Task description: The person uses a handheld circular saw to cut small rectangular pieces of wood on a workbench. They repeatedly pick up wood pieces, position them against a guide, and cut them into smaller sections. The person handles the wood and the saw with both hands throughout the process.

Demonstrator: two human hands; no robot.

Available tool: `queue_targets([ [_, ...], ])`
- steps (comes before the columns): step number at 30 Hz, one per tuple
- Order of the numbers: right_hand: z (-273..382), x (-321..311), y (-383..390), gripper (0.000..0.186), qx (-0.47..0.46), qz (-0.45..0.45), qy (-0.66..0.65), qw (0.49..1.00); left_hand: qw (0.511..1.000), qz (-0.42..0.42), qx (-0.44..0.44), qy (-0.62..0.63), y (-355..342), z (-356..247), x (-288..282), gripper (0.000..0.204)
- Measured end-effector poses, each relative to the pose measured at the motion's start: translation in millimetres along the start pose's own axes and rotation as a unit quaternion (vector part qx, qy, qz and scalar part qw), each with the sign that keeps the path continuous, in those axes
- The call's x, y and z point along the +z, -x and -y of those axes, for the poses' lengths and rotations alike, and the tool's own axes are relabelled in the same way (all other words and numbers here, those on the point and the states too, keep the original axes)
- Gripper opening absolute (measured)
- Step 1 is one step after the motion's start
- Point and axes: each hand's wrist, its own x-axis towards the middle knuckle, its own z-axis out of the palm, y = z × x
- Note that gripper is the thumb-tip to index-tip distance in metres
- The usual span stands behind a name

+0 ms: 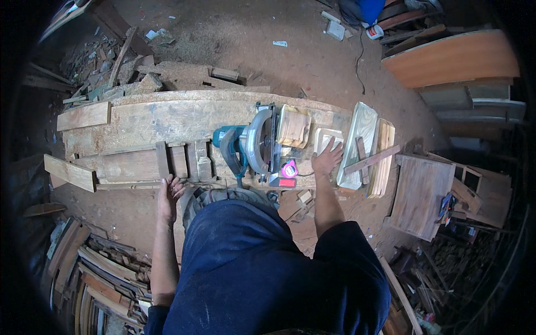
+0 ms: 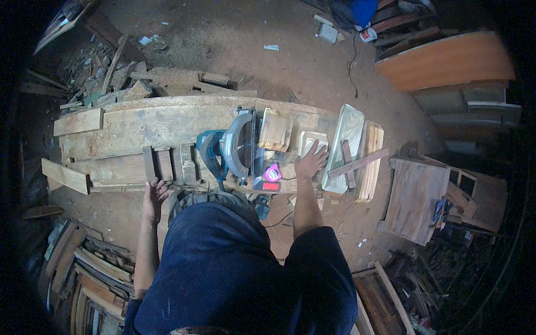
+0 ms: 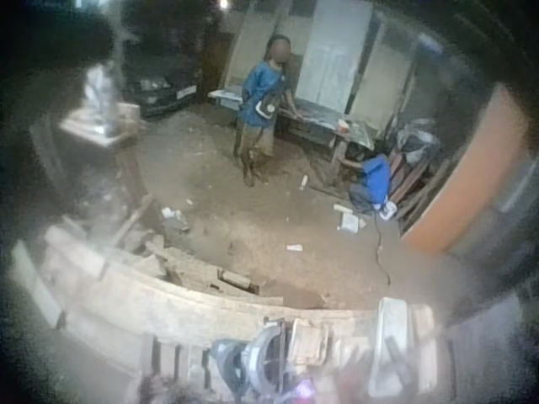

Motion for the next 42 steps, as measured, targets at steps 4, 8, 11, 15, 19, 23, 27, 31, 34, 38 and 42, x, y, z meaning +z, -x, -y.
queue_targets([
  [4, 3.5, -21.1, -23.4, 0.112, -0.006, 0.018, 0.000, 1.000, 1.000, 0.000, -0.017, -0.013, -0.6, 9.8, -5.9, 0.082],
  [8, 37.0, -40.6, -22.1, 0.107, -0.059, -0.022, -0.256, 0.965, 1.000, -0.003, -0.012, -0.009, -7.6, 8.0, -4.4, 0.084],
  [11, 103.8, -88.9, 2.2, 0.108, -0.090, 0.023, -0.316, 0.944, 1.000, -0.011, -0.005, -0.007, -11.8, 9.0, -10.0, 0.085],
  [15, 147.7, -78.3, 5.7, 0.121, -0.014, 0.081, -0.187, 0.979, 0.999, 0.014, -0.007, -0.029, -18.0, 7.3, -2.1, 0.081],
  [19, 158.6, -85.2, 2.8, 0.128, 0.030, 0.114, -0.189, 0.975, 1.000, 0.001, 0.005, 0.000, -17.5, 10.0, -11.9, 0.080],
  [23, 139.9, -89.1, 4.3, 0.121, 0.022, 0.091, -0.213, 0.973, 0.999, -0.030, -0.020, -0.004, -14.7, 15.8, -21.3, 0.082],
  [27, 110.0, -97.0, 17.6, 0.117, 0.033, 0.030, -0.237, 0.971, 0.999, -0.046, -0.023, -0.002, -9.2, 20.7, -34.8, 0.083],
  [31, 78.1, -65.2, 27.9, 0.118, 0.056, 0.029, -0.254, 0.965, 0.999, -0.040, -0.023, -0.001, -11.2, 24.2, -33.2, 0.085],
  [34, 67.7, -43.6, 31.1, 0.118, 0.091, 0.055, -0.315, 0.943, 0.999, -0.030, -0.012, 0.004, -12.8, 21.2, -35.7, 0.085],
  [38, 53.0, -18.7, 17.8, 0.115, 0.071, 0.002, -0.317, 0.946, 1.000, -0.022, -0.007, -0.008, -15.3, 11.9, -29.5, 0.084],
  [42, 68.6, -37.9, 12.1, 0.113, 0.116, 0.031, -0.282, 0.952, 0.999, -0.036, -0.008, -0.012, -14.3, 8.1, -40.0, 0.085],
])
